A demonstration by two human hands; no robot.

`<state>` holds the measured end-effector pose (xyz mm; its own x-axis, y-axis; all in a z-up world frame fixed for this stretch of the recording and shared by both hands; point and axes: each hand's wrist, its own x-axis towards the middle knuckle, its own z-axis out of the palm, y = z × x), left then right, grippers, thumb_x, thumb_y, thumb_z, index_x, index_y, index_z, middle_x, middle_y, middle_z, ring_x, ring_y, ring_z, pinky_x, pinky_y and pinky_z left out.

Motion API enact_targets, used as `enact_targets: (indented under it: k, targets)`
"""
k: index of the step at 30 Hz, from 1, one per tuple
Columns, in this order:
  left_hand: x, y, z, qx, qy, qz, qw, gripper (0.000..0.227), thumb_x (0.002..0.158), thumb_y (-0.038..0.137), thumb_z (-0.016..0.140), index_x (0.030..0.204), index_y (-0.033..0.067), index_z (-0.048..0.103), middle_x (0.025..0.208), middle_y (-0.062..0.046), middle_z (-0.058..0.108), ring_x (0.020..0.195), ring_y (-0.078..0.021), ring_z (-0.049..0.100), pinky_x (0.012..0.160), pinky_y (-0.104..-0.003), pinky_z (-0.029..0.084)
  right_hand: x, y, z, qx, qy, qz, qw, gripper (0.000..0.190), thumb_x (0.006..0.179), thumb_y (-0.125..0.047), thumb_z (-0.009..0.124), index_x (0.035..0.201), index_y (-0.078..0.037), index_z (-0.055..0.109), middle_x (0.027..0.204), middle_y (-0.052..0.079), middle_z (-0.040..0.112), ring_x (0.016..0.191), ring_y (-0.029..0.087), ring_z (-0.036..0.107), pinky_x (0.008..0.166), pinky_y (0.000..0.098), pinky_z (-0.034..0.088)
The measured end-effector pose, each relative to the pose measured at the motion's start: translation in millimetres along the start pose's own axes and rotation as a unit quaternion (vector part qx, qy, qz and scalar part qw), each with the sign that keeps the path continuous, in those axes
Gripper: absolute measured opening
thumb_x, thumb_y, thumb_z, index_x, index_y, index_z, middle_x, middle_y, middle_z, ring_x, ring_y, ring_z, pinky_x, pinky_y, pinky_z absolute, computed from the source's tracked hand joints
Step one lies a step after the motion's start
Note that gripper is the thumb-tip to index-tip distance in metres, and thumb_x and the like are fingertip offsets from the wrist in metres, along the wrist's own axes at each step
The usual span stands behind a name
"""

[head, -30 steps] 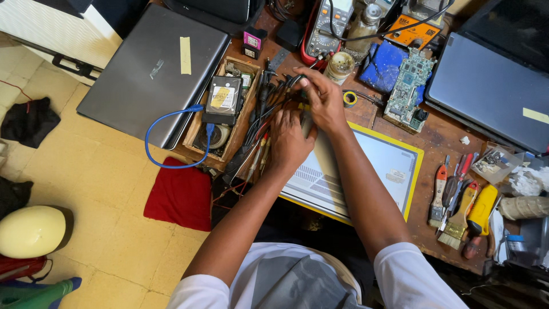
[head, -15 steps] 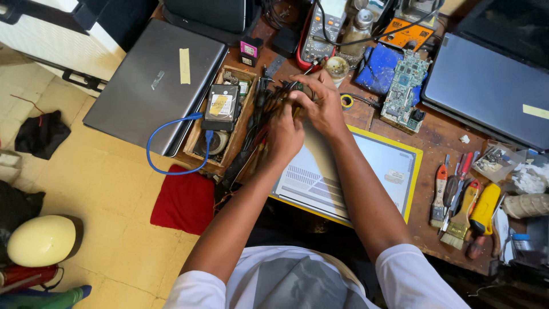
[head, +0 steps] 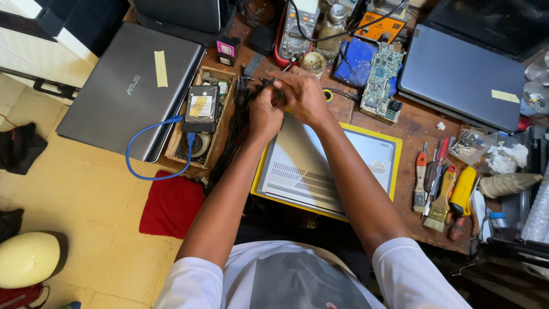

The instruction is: The person uses a screwdriver to remove screws from the back cover of a laptop. After removing the screws, they lift off the back cover to expose the internal components.

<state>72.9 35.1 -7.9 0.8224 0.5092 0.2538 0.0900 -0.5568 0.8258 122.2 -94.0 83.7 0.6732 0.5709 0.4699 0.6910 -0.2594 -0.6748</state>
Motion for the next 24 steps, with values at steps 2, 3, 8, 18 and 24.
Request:
enact_targets:
  k: [2,3,8,18,24]
  targets:
    - [-3,8,-8,-0.098,-0.036,0.011,0.994,0.017,0.101,0.035,0.073,0.102,0.0194,0.081,0.091,-0.009,0.083,0.100,-0.0395,0.079,0.087,-0.051,0.061,4,8,-2,0.008,-0.003,-0.034,0.999,0.030,0.105,-0.007,0.069,0.131,-0.017,0.081,0.089,0.019,0.075,0.092,0.047,0.075,0.087,0.0540,0.058]
    - [-1,3,-6,-0.100,-0.037,0.011,0.994,0.017,0.101,0.035,0.073,0.102,0.0194,0.081,0.091,-0.009,0.083,0.100,-0.0395,0.079,0.087,-0.051,0.061,3,1,-6,0.005,-0.003,-0.033,0.999,0.030,0.105,-0.007,0.069,0.131,-0.017,0.081,0.089,0.019,0.075,0.092,0.047,0.075,0.087,0.0540,0.058]
    - [10,-23,14,-0.047,0.008,-0.024,0.999,0.020,0.094,0.035,0.073,0.096,0.0149,0.074,0.088,-0.013,0.080,0.099,-0.0406,0.077,0.086,-0.056,0.060,2,-5,-9,-0.032,-0.033,-0.011,0.999,0.039,0.101,-0.036,0.086,0.139,-0.026,0.079,0.103,0.018,0.069,0.102,0.042,0.072,0.088,0.0565,0.055]
    - [-79,27,-22,-0.008,0.038,0.015,0.999,0.026,0.104,0.013,0.058,0.128,0.0046,0.062,0.110,-0.024,0.074,0.107,-0.0502,0.071,0.093,-0.059,0.056,-7,8,7,0.016,-0.007,-0.019,1.000,0.043,0.100,-0.031,0.089,0.139,-0.016,0.078,0.114,0.019,0.074,0.106,0.041,0.074,0.091,0.0519,0.057]
    - [-82,25,-24,-0.025,0.076,0.102,0.992,0.037,0.094,0.006,0.060,0.131,0.0073,0.062,0.110,-0.021,0.072,0.105,-0.0481,0.070,0.088,-0.057,0.056,-6,-18,15,0.039,0.022,-0.037,0.998,0.038,0.109,-0.013,0.074,0.147,-0.019,0.072,0.096,0.017,0.077,0.090,0.038,0.076,0.079,0.0481,0.059]
